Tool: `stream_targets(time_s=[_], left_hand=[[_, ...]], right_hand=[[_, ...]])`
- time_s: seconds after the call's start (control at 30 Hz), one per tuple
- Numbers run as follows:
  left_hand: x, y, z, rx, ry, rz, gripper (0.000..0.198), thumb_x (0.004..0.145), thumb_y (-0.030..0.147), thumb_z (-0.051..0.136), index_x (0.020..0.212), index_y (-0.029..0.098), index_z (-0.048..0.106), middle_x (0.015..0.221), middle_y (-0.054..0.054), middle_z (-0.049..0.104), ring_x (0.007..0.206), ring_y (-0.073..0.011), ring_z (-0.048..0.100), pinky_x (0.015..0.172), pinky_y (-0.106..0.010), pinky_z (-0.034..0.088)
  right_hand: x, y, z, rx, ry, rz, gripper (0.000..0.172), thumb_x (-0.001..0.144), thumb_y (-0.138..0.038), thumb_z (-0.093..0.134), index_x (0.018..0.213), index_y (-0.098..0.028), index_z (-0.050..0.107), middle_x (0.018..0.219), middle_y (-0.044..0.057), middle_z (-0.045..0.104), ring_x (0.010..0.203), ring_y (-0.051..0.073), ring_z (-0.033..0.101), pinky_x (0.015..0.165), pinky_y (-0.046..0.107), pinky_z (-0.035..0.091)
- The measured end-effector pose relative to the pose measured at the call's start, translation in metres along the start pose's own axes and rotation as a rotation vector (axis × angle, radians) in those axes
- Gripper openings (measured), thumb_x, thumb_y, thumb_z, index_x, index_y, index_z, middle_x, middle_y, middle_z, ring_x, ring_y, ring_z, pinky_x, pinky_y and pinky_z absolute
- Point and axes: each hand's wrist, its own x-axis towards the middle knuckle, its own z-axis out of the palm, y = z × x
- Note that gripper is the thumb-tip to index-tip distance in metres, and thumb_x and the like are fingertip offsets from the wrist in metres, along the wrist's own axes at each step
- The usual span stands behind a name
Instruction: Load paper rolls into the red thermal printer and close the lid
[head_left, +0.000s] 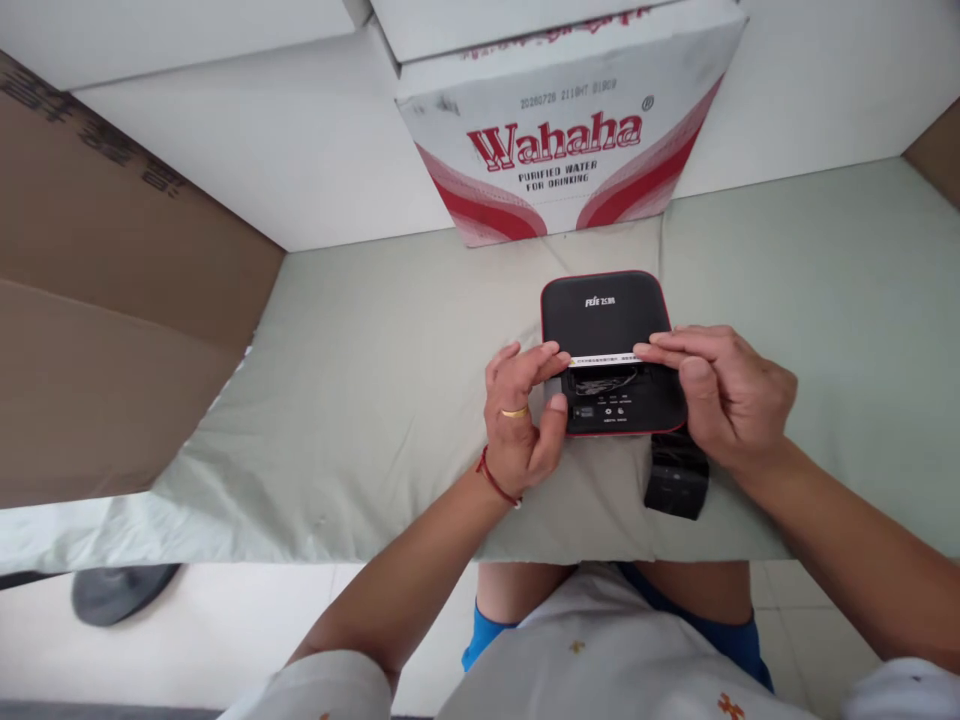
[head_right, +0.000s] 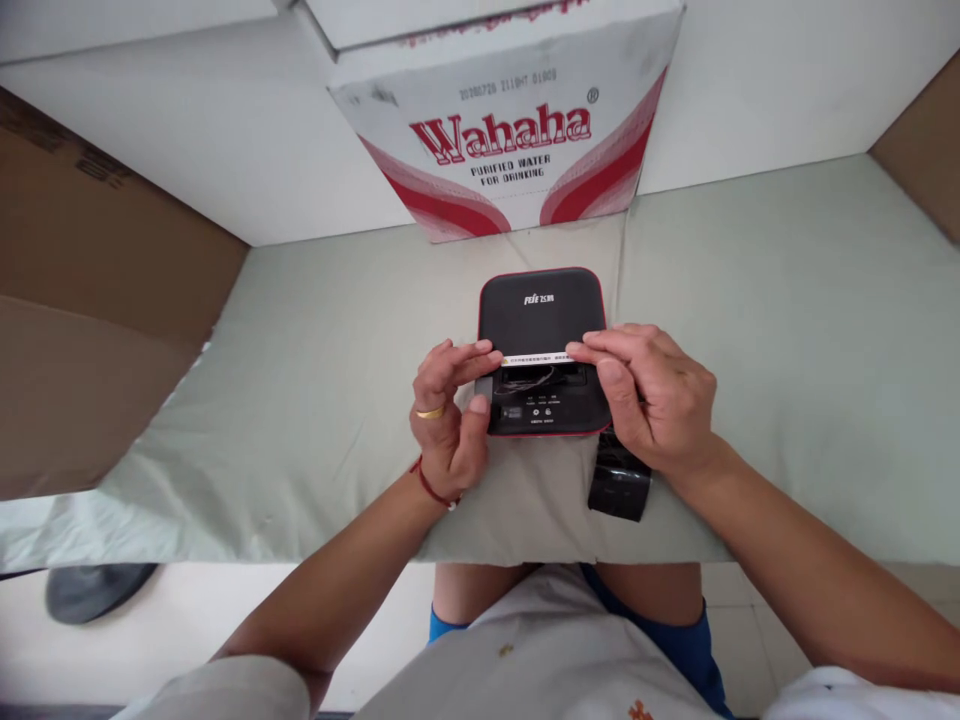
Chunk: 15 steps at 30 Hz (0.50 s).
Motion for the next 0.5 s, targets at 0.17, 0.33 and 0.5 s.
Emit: stream_targets(time_s=[0.17,0.33,0.5], left_hand=[[0.004,0.013,-0.014,0.142,-0.086,0.013,0.040,0.111,0.029,0.052,0.151,0.027,0.059,0.136,-0.011,0.076,0.136,-0.0274,0.070,0.115,-0.049,0.057],[-0.049,0.053,-0.101,0.366,0.111,-0.112,0.027,0.109,0.032,0.058,0.084,0.025,0.065,0.067,0.002,0.057,0.059,-0.0170,0.055,0.059,-0.031,0.049],[-0.181,0.121,-0.178,0.782,-0.079,-0.885,0.046,0.109,0.044,0.056,0.066,0.026,0.057,0.054,0.003,0.050,0.050,-0.0218,0.057,0.049,-0.031,0.045]], right_hand=[[-0.002,0.010,0.005,0.064,0.037,-0.073,0.036,0.112,-0.021,0.053,0.142,-0.031,0.071,0.114,0.004,0.088,0.112,0.024,0.082,0.100,0.043,0.067],[-0.007,0.020,0.006,0.081,0.015,-0.165,0.045,0.111,-0.020,0.054,0.153,-0.031,0.062,0.118,0.006,0.088,0.118,0.028,0.080,0.109,0.056,0.065],[-0.008,0.020,0.003,0.090,0.218,-0.064,0.045,0.111,-0.025,0.054,0.155,-0.032,0.062,0.130,0.011,0.082,0.121,0.030,0.074,0.092,0.052,0.070]])
